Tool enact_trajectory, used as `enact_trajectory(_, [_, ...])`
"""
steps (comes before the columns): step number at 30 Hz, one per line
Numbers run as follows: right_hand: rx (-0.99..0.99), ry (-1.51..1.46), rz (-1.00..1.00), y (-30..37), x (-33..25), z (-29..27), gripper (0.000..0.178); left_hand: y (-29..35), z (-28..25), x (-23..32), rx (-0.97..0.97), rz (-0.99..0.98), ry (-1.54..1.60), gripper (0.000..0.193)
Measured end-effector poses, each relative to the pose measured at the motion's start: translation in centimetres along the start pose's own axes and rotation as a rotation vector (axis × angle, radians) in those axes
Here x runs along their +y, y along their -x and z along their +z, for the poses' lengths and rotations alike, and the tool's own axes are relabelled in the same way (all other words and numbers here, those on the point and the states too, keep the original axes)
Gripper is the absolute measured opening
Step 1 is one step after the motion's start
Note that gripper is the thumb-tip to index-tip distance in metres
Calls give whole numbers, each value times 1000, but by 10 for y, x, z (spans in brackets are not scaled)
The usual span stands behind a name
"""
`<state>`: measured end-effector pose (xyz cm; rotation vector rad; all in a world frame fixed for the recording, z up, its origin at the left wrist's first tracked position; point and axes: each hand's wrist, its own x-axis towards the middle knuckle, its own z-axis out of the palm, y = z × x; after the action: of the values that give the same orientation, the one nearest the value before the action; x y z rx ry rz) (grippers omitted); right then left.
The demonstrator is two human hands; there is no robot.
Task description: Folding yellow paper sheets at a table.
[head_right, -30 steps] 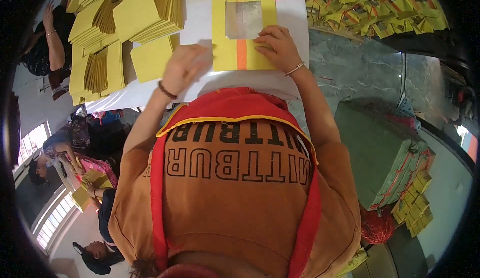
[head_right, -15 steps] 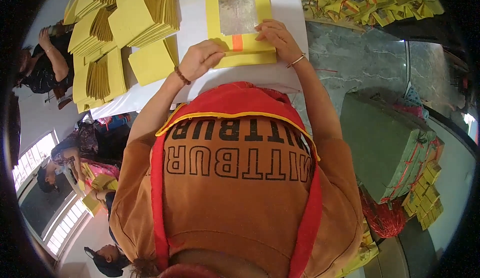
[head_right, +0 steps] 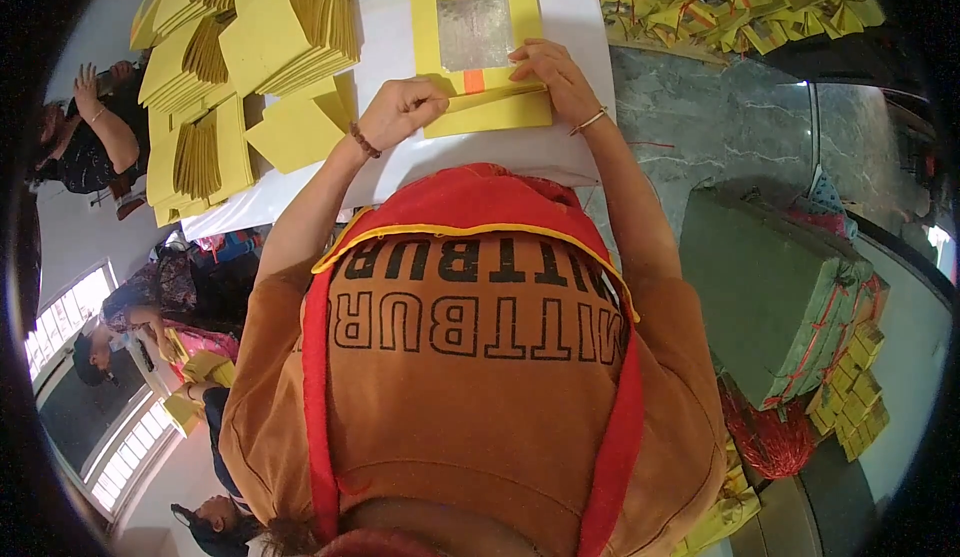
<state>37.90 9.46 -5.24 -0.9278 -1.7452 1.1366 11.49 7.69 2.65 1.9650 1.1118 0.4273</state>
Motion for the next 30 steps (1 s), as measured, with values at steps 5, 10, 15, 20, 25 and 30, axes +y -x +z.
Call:
enact_trajectory(5, [13,-11,-6,1,3,0,42,-2,1,-8,-26,-74,175,17])
enact_trajectory(10, [2,-1,0,0,1,0,44,-5,0,-11,-35,-91,189,18])
enact_trajectory(15, [-9,14,30,1,2,-2,42,-7,-3,-8,-74,-168,208,15])
enact_trajectory(20, [-29,53,-29,0,1,-4,36,-5,-2,-12,-42,-265,324,17])
enact_trajectory(25, [-73,233,-4,1,-9,-1,23,-5,-4,-15,-43,-299,379,21])
enact_trajectory(30, [71,-65,158,4,4,5,29,5,-11,-16,16,184,157,37])
